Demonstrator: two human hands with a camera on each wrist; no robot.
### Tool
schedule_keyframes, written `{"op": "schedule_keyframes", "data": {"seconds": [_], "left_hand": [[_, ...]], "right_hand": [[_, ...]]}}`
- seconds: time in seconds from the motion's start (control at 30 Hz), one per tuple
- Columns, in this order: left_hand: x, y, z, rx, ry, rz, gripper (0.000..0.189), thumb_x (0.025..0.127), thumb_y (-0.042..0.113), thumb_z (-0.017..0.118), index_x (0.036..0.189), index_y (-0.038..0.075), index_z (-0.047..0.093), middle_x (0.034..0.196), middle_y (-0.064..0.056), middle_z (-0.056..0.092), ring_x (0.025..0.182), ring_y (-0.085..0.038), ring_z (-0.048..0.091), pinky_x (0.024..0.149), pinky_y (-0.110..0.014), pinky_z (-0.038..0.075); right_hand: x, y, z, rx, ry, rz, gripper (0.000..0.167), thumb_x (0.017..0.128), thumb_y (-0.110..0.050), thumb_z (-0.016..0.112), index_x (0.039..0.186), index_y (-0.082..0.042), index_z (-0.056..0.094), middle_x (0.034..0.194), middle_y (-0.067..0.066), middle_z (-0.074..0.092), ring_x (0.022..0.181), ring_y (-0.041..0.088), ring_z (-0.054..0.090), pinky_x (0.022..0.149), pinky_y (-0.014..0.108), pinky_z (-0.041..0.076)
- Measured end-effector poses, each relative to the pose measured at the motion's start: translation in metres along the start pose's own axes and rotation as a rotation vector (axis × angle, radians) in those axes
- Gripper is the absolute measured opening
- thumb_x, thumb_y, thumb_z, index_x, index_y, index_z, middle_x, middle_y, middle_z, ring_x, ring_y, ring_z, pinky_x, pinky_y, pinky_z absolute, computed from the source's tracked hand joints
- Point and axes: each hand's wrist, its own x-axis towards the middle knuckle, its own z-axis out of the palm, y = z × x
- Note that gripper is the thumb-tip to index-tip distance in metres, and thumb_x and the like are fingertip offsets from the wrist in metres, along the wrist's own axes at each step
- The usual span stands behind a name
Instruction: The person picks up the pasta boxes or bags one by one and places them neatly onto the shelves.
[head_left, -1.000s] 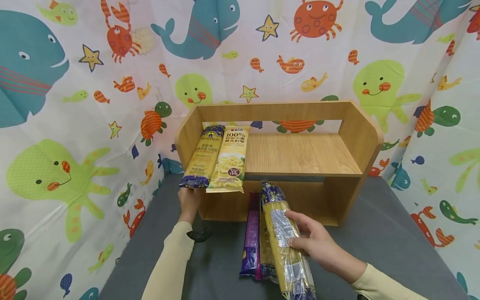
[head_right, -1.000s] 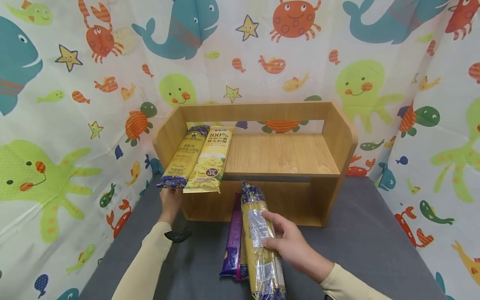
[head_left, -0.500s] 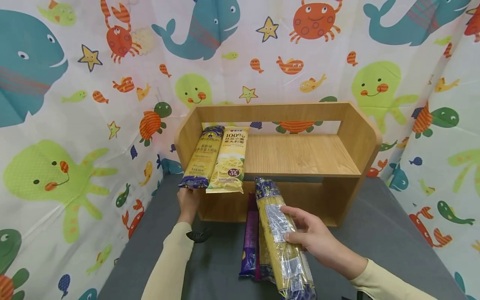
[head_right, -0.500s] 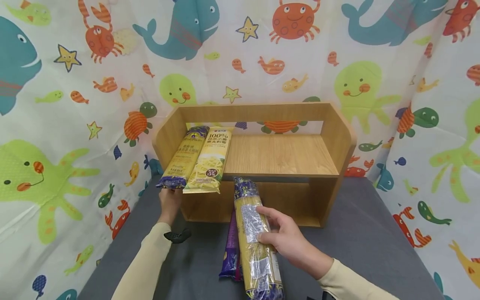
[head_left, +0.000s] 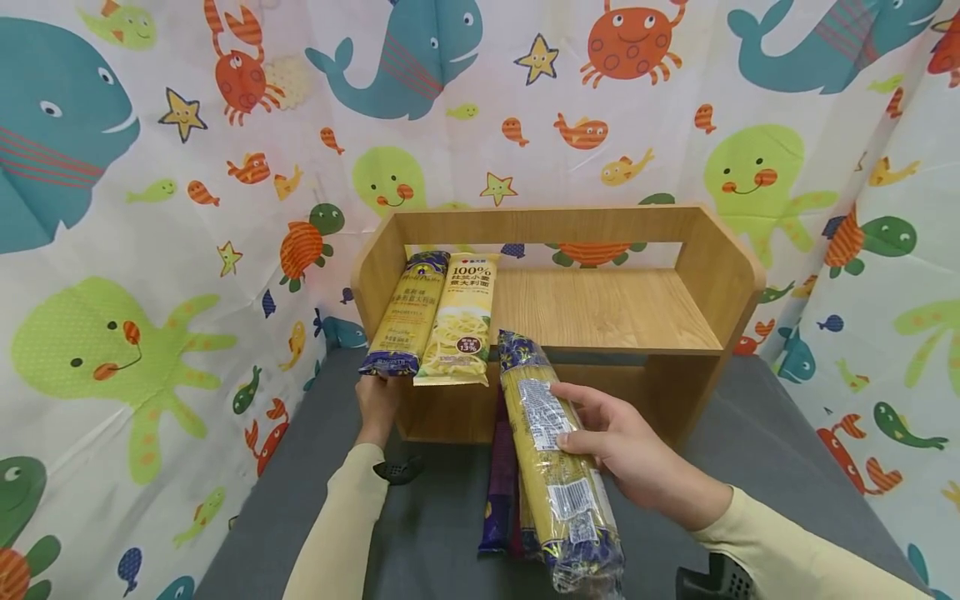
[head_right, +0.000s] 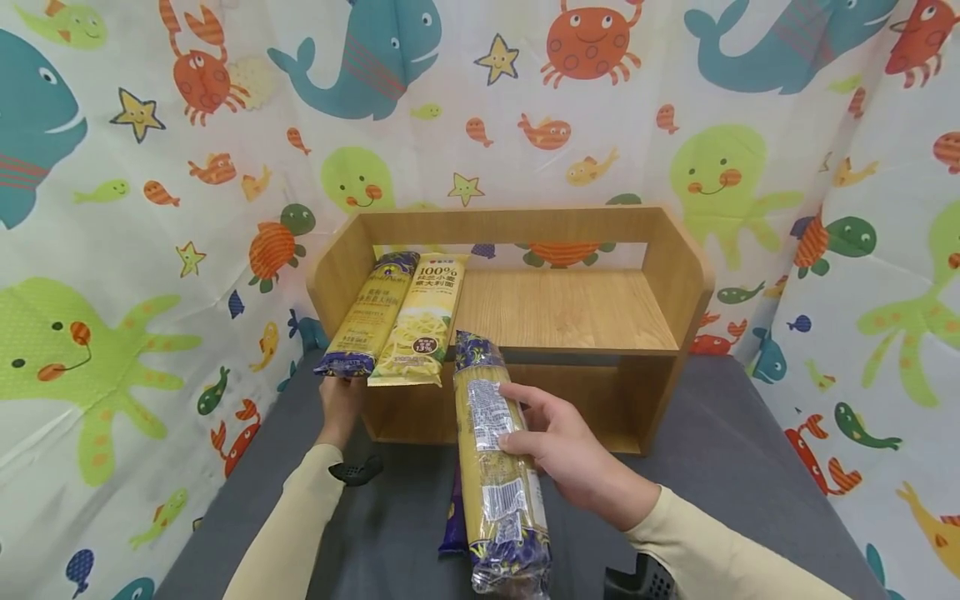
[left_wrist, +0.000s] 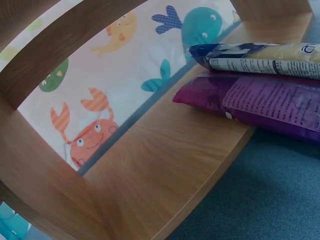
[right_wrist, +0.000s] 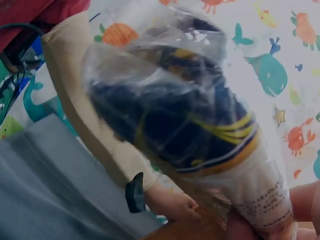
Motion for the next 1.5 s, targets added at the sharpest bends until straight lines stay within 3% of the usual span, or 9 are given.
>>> {"op": "schedule_keyframes", "data": {"seconds": [0.1,0.23,0.4,0.5,0.57,1.03,1.23,1.37,1.5], "left_hand": [[0.0,0.0,0.0,-0.004,-0.009,0.001,0.033,0.103,0.017,0.056,0.13,-0.001,0.063,0.104,-0.025,0.074,0.073,-0.027,0.055,0.063,-0.035,0.04],[0.0,0.0,0.0,-0.007,-0.024,-0.009,0.035,0.103,0.019,0.056,0.131,0.0,0.062,0.107,-0.025,0.074,0.076,-0.027,0.055,0.065,-0.036,0.04],[0.0,-0.001,0.0,-0.01,-0.026,-0.021,0.034,0.101,0.019,0.056,0.13,0.002,0.063,0.108,-0.022,0.074,0.078,-0.026,0.055,0.068,-0.037,0.041],[0.0,-0.002,0.0,-0.02,-0.026,-0.021,0.033,0.1,0.019,0.057,0.128,0.003,0.063,0.108,-0.021,0.074,0.079,-0.026,0.054,0.069,-0.038,0.041],[0.001,-0.002,0.0,-0.02,-0.02,-0.016,0.033,0.1,0.019,0.057,0.127,0.002,0.064,0.108,-0.022,0.074,0.079,-0.026,0.054,0.07,-0.039,0.041],[-0.002,-0.001,0.0,-0.048,-0.029,-0.041,0.04,0.102,0.024,0.057,0.137,0.005,0.06,0.122,-0.02,0.072,0.085,-0.028,0.059,0.073,-0.04,0.047],[0.001,-0.001,0.002,-0.009,-0.027,-0.005,0.039,0.104,0.024,0.054,0.137,0.004,0.06,0.125,-0.021,0.071,0.091,-0.03,0.063,0.084,-0.049,0.053],[0.002,0.001,0.001,-0.007,0.003,0.026,0.036,0.104,0.022,0.055,0.133,0.002,0.062,0.117,-0.023,0.073,0.083,-0.032,0.059,0.076,-0.048,0.048],[-0.002,0.001,0.001,-0.011,-0.01,-0.009,0.038,0.103,0.02,0.055,0.136,0.001,0.06,0.122,-0.023,0.071,0.087,-0.032,0.059,0.079,-0.048,0.05]], "right_hand": [[0.0,-0.004,0.002,0.034,-0.009,0.019,0.072,0.093,-0.001,0.064,0.157,0.0,0.032,0.146,0.016,0.053,0.077,0.007,0.051,0.061,0.021,0.042],[-0.002,-0.006,0.005,0.077,-0.039,0.024,0.072,0.095,-0.001,0.063,0.158,0.001,0.028,0.122,0.001,0.064,0.091,0.006,0.062,0.07,0.024,0.052],[-0.001,-0.016,0.008,0.085,-0.043,0.011,0.071,0.096,-0.003,0.062,0.159,-0.002,0.028,0.144,0.013,0.054,0.098,0.007,0.062,0.074,0.027,0.055],[0.005,-0.024,0.008,0.032,-0.001,0.008,0.071,0.095,-0.003,0.064,0.159,-0.004,0.031,0.134,0.011,0.059,0.09,0.007,0.06,0.068,0.026,0.051],[0.011,-0.028,0.006,0.001,0.029,0.02,0.071,0.095,-0.002,0.064,0.159,-0.005,0.033,0.12,0.007,0.062,0.084,0.008,0.06,0.064,0.026,0.05],[0.088,-0.031,-0.005,-0.082,0.191,0.119,0.068,0.096,0.0,0.061,0.158,-0.007,0.035,0.112,0.014,0.056,0.079,0.013,0.057,0.063,0.025,0.051],[0.109,-0.034,-0.008,-0.139,0.233,0.136,0.067,0.096,0.0,0.06,0.158,-0.008,0.036,0.125,0.021,0.054,0.083,0.015,0.058,0.067,0.027,0.054],[0.122,-0.038,-0.01,-0.289,0.265,0.113,0.065,0.096,-0.003,0.061,0.157,-0.007,0.038,0.131,0.027,0.058,0.086,0.018,0.061,0.065,0.027,0.055],[0.135,-0.038,-0.011,-0.298,0.285,0.132,0.066,0.096,-0.003,0.06,0.157,-0.006,0.037,0.142,0.027,0.054,0.1,0.023,0.061,0.066,0.024,0.055]]}}
